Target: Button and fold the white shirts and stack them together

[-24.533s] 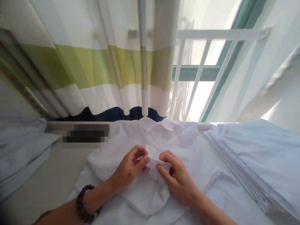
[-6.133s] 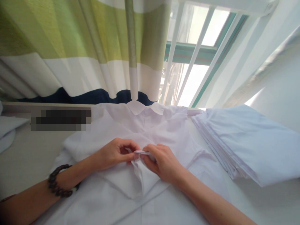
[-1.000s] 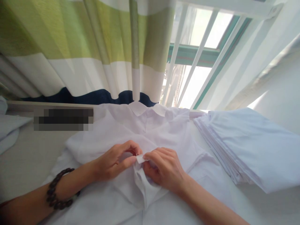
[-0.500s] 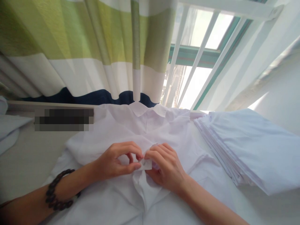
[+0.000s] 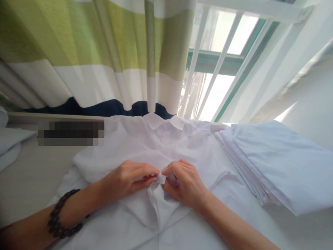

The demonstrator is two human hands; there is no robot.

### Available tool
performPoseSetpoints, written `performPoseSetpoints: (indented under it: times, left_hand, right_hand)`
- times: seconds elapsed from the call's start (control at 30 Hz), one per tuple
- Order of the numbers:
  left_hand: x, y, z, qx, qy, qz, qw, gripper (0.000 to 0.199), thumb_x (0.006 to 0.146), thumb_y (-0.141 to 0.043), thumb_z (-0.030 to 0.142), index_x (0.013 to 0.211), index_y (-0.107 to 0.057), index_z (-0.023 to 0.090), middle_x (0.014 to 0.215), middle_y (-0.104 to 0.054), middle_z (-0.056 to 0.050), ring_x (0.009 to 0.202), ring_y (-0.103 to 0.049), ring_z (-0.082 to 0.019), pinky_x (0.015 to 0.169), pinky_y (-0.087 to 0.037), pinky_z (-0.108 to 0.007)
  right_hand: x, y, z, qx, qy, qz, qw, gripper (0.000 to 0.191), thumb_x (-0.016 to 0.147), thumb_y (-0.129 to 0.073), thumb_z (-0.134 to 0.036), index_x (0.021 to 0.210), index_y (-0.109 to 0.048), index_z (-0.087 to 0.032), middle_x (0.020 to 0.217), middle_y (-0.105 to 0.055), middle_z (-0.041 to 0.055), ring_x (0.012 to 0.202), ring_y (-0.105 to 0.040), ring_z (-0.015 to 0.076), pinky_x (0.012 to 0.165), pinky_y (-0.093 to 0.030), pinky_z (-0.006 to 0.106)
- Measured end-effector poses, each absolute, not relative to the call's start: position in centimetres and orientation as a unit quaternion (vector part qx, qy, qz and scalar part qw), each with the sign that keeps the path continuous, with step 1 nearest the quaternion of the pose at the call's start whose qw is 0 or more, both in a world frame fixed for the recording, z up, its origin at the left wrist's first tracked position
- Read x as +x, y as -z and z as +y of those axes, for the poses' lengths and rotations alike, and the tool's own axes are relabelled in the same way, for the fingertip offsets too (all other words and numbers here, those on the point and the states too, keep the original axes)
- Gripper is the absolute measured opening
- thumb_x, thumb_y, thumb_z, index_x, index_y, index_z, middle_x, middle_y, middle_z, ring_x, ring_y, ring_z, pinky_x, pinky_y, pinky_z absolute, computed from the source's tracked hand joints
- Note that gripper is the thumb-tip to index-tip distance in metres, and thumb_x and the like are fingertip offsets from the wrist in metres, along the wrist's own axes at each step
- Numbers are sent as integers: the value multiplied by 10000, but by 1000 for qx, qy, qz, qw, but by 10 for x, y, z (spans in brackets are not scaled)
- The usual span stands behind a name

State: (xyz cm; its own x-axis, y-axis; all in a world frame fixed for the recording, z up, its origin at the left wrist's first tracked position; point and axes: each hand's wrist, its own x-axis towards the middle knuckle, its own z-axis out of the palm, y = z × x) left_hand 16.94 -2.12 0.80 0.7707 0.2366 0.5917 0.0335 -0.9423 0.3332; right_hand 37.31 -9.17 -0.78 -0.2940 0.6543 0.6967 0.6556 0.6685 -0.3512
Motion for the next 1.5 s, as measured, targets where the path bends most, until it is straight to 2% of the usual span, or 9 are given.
performPoseSetpoints:
  times: [0.27, 0.47, 0.6, 0.67, 0.8, 0.97, 1.17, 1.37, 1.5]
  left_hand:
    - [173, -10, -31, 947, -302, 106, -13, 194, 891, -424, 100, 828, -603, 138, 621, -645, -1, 530, -613, -130, 471, -438, -220]
    - [171, -9, -27, 949, -288, 120, 44, 176, 838, -441, 81, 755, -575, 161, 602, -603, 23, 527, -590, -126, 487, -428, -222]
    - [169, -15, -23, 936, -297, 134, 133, 150, 863, -490, 122, 984, -564, 170, 861, -685, -17, 789, -656, -150, 720, -529, -257]
    - [169, -18, -20, 928, -306, 169, 125, 219, 903, -481, 180, 1116, -529, 170, 1041, -670, -62, 986, -623, -186, 877, -516, -332]
    - [163, -15, -6, 933, -271, 232, 57, 353, 974, -398, 292, 1292, -468, 157, 1276, -584, -117, 1203, -512, -231, 1061, -386, -459]
    - [154, 1, 13, 948, -107, 297, 37, 535, 987, -319, 442, 1451, -360, 181, 1499, -389, -92, 1398, -306, -263, 1154, -181, -516]
    - [156, 0, 13, 946, -27, 322, 24, 635, 948, -326, 532, 1490, -290, 203, 1551, -262, -45, 1442, -203, -264, 1174, -100, -478]
    - [154, -5, 21, 950, -2, 310, 29, 650, 939, -343, 536, 1496, -266, 209, 1545, -282, -46, 1434, -228, -270, 1167, -131, -483]
    - [148, 2, 32, 942, -41, 332, 2, 568, 974, -267, 474, 1496, -266, 251, 1555, -270, -27, 1443, -198, -266, 1159, -132, -509]
  right_hand:
    - [373, 11, -92, -425, -15, -814, 395, 119, 821, -521, -123, 892, -509, -218, 691, -605, -27, 540, -484, 107, 574, -417, 239]
    - [370, 4, -95, -406, -77, -819, 399, 189, 732, -512, -82, 868, -519, -214, 757, -622, 3, 637, -535, 138, 624, -436, 269]
    - [380, -26, -107, -423, -184, -757, 463, 62, 799, -525, -161, 821, -568, -199, 737, -601, 17, 666, -555, 154, 633, -467, 278]
    - [390, -40, -118, -459, -226, -678, 528, 133, 855, -544, -234, 732, -582, -198, 661, -570, 6, 599, -532, 137, 550, -449, 244]
    - [419, -54, -151, -535, -298, -520, 595, 269, 794, -688, -360, 613, -583, -189, 544, -509, -14, 470, -451, 101, 404, -367, 197]
    - [464, -50, -200, -573, -332, -388, 641, 264, 675, -798, -317, 675, -554, -216, 574, -449, -55, 491, -451, 88, 433, -421, 187]
    - [490, -36, -240, -659, -426, -407, 467, 413, 769, -690, -362, 1153, -556, -291, 748, -439, -64, 456, -422, 70, 422, -449, 243]
    - [476, -37, -215, -731, -242, -559, 309, 376, 879, -509, -488, 1138, -581, -224, 1065, -591, 67, 819, -574, 183, 740, -486, 340]
    - [473, -37, -196, -740, -200, -606, 212, 268, 835, -563, -415, 979, -608, -194, 918, -620, 54, 815, -567, 210, 775, -465, 365]
